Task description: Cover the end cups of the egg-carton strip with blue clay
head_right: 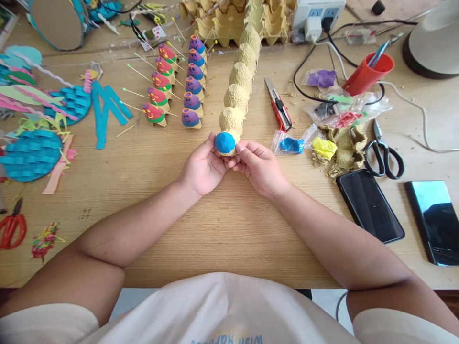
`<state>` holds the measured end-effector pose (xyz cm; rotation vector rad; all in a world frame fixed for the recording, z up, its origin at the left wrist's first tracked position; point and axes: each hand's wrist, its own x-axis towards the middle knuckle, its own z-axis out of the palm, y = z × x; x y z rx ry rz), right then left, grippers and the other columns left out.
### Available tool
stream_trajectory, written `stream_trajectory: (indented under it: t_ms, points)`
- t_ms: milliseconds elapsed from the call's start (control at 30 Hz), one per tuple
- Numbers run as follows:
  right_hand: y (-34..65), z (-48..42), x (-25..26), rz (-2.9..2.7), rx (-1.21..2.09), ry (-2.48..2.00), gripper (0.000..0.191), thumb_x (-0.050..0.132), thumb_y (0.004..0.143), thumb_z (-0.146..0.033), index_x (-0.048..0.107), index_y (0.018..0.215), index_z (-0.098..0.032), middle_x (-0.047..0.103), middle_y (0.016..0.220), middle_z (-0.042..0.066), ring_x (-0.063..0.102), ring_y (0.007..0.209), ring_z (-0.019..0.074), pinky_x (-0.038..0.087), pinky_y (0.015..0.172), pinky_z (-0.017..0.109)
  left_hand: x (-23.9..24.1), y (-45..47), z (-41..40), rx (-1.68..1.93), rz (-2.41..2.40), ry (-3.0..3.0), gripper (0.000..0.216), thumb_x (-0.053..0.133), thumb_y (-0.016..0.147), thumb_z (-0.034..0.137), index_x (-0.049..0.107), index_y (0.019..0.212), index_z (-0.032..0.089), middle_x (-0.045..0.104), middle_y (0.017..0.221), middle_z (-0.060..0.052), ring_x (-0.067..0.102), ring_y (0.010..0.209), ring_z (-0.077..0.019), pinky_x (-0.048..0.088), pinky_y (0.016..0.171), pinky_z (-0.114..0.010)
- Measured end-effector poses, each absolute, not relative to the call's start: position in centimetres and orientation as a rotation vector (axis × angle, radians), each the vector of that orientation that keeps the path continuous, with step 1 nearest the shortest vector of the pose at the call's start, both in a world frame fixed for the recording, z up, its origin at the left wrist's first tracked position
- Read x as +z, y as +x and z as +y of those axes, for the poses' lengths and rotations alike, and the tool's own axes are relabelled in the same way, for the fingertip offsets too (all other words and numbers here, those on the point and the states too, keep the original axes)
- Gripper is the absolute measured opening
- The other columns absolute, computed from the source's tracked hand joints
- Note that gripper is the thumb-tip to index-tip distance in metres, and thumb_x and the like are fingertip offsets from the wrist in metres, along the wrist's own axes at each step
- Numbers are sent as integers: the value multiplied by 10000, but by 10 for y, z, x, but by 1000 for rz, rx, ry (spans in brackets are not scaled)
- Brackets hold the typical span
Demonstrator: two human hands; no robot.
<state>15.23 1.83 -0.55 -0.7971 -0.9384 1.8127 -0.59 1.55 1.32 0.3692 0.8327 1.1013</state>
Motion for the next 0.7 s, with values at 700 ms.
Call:
stream_trajectory:
  t_ms: [700]
  points:
    - [153, 17, -3, -877, 1823, -808, 354, 979, 893, -514, 801, 888, -207, 757, 793, 7, 711, 751, 128, 627, 710, 252, 12, -5, 14, 1123, 837, 406, 619, 602, 1142, 660, 693, 744, 194, 696, 706, -11, 649, 633, -133, 568, 688, -307]
